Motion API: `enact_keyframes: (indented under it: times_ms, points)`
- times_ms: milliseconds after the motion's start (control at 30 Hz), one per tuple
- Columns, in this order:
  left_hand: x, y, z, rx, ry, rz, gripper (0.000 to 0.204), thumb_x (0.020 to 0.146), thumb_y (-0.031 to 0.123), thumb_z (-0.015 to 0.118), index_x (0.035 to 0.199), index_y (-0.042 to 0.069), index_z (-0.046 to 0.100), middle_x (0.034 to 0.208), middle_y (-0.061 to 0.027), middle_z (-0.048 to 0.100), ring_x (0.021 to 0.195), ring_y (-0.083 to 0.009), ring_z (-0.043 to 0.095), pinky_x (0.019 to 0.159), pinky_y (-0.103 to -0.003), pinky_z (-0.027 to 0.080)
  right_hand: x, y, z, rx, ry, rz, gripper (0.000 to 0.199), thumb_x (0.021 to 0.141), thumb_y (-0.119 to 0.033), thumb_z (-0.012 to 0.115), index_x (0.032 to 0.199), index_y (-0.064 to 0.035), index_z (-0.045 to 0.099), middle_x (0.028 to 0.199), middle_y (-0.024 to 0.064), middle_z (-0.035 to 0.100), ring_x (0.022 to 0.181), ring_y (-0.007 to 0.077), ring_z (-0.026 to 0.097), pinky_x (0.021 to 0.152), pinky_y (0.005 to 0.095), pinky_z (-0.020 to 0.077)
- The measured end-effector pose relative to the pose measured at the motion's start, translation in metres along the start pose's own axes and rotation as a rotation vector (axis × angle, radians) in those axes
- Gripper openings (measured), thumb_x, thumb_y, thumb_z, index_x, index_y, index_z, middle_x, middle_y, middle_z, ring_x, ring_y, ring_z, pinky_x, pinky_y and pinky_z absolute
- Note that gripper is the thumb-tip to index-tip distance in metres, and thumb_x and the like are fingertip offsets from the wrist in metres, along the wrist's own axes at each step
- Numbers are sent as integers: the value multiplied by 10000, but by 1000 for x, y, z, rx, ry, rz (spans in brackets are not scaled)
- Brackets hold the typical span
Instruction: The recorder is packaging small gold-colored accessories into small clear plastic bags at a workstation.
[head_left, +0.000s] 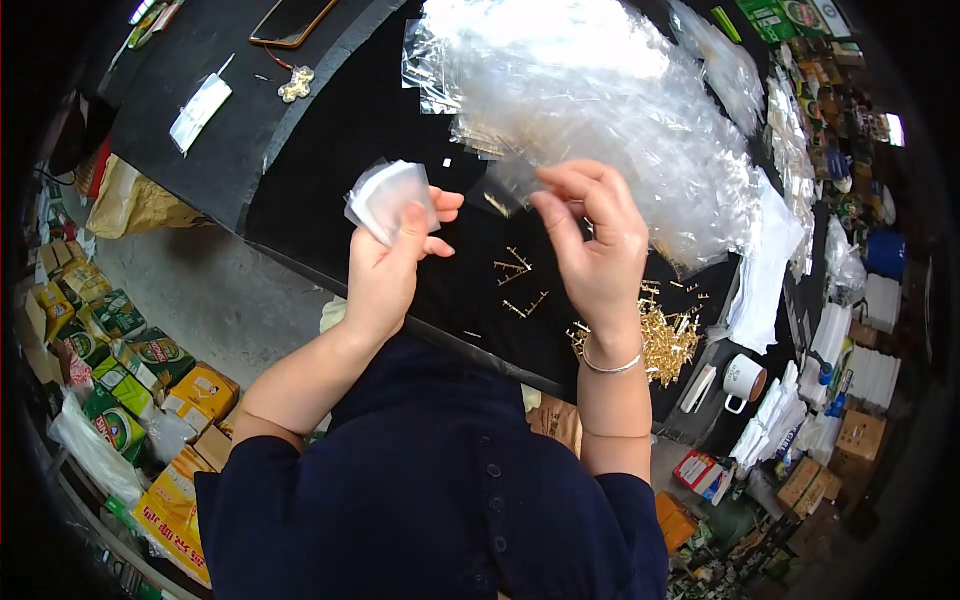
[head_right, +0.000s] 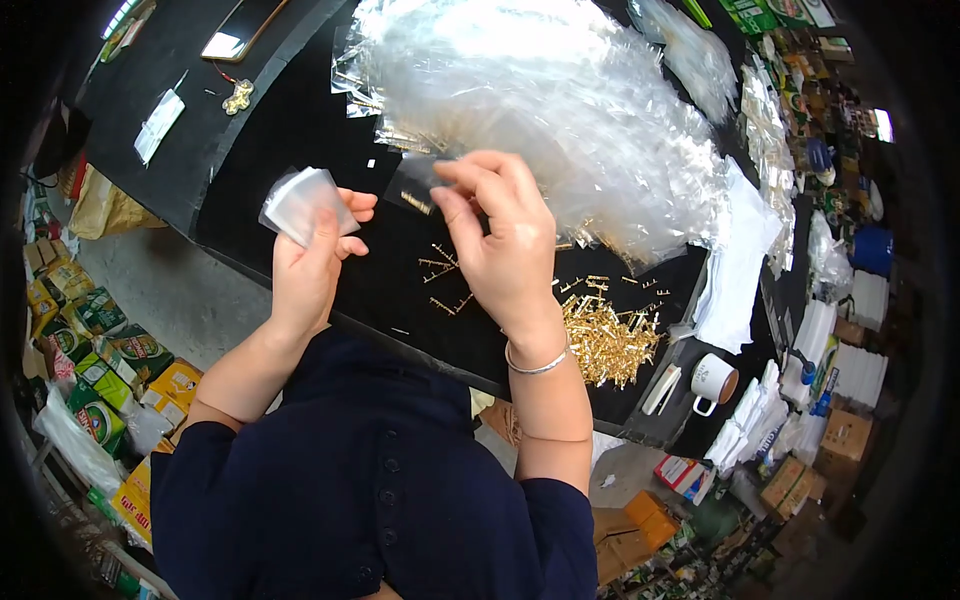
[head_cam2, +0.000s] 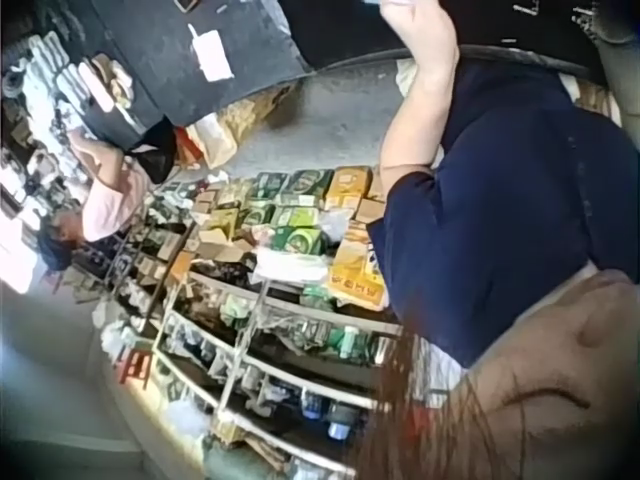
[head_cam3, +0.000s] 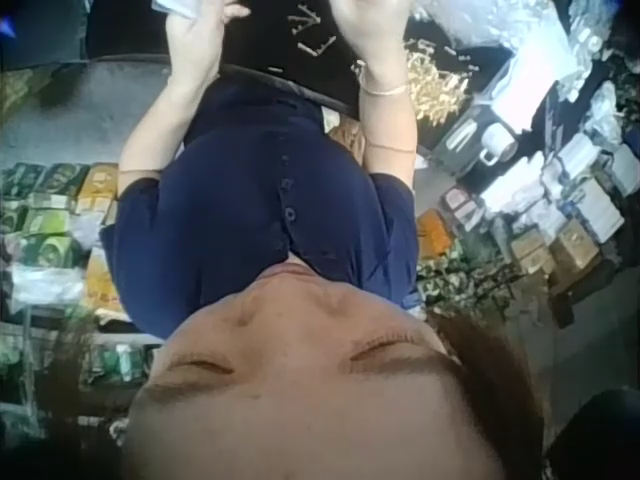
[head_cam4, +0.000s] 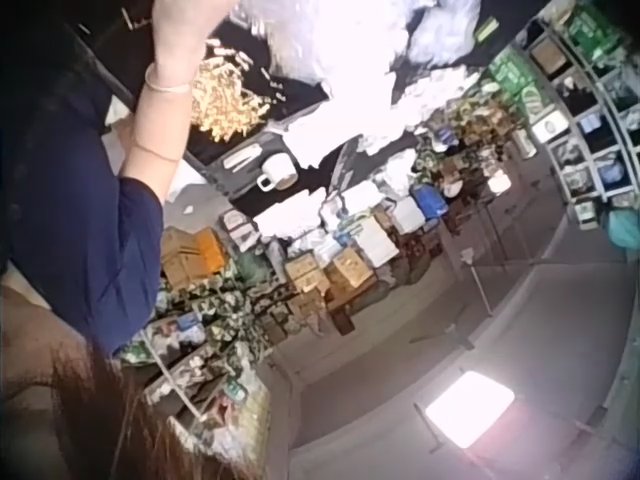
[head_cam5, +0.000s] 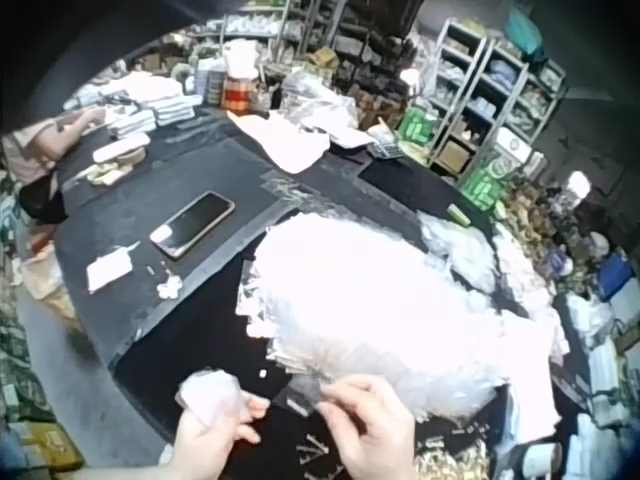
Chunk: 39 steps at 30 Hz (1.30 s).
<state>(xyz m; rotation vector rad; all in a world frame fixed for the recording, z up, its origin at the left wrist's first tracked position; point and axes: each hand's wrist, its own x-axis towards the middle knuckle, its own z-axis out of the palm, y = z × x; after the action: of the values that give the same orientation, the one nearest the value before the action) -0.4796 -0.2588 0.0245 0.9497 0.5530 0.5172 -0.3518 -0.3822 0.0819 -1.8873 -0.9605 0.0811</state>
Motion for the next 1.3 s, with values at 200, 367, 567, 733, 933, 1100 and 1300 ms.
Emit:
enact_keyframes:
  times_ms: [200,367,567,733,933,1100,1300]
  points:
    - [-3,-3,-13,24,-144,-175,178,925,143,648,1031,6,605,901,-78,647,767,-114,613,608,-212,479,-27,10,2,-346,-355,141,268,800,33,687,1057,-31,644,791,36,604,697,141,621,598,269,513]
    - [-5,-2,-1,-9,-159,-200,154,882,97,694,983,8,619,834,-66,642,724,-111,602,575,-218,471,-31,20,8,-518,-455,-4,220,804,53,662,1010,-24,650,804,27,608,682,113,614,592,231,499]
    - [-11,-3,-2,10,-187,-242,186,844,76,734,976,10,622,847,-64,645,704,-109,601,544,-215,466,-16,-11,0,232,-86,175,135,796,75,651,914,14,667,836,47,638,691,92,606,606,212,488]
    - [-11,-5,1,-30,-212,-265,226,828,74,751,1005,-10,639,898,-70,667,719,-107,618,542,-209,480,-13,-19,-3,166,-211,88,107,804,65,668,906,31,676,846,64,651,702,111,615,617,220,495]
    - [-15,-5,5,11,-225,-183,235,872,121,717,1045,-1,614,931,-79,651,732,-108,613,542,-211,465,-13,-7,-6,61,-228,-77,125,807,33,697,930,17,681,862,75,652,708,146,629,609,233,498]
    - [-5,-1,-2,10,-118,-85,203,939,152,631,1068,-2,606,969,-89,655,791,-117,625,604,-221,486,-10,-1,-11,-212,-14,-85,177,797,12,711,969,-8,677,899,82,643,693,159,626,597,249,498]
    - [-6,-3,-12,49,-172,-204,163,935,127,626,1043,6,605,929,-101,659,813,-128,621,624,-233,488,-27,1,6,-264,-127,-10,230,771,25,715,989,-28,664,900,79,615,642,148,601,576,270,494]
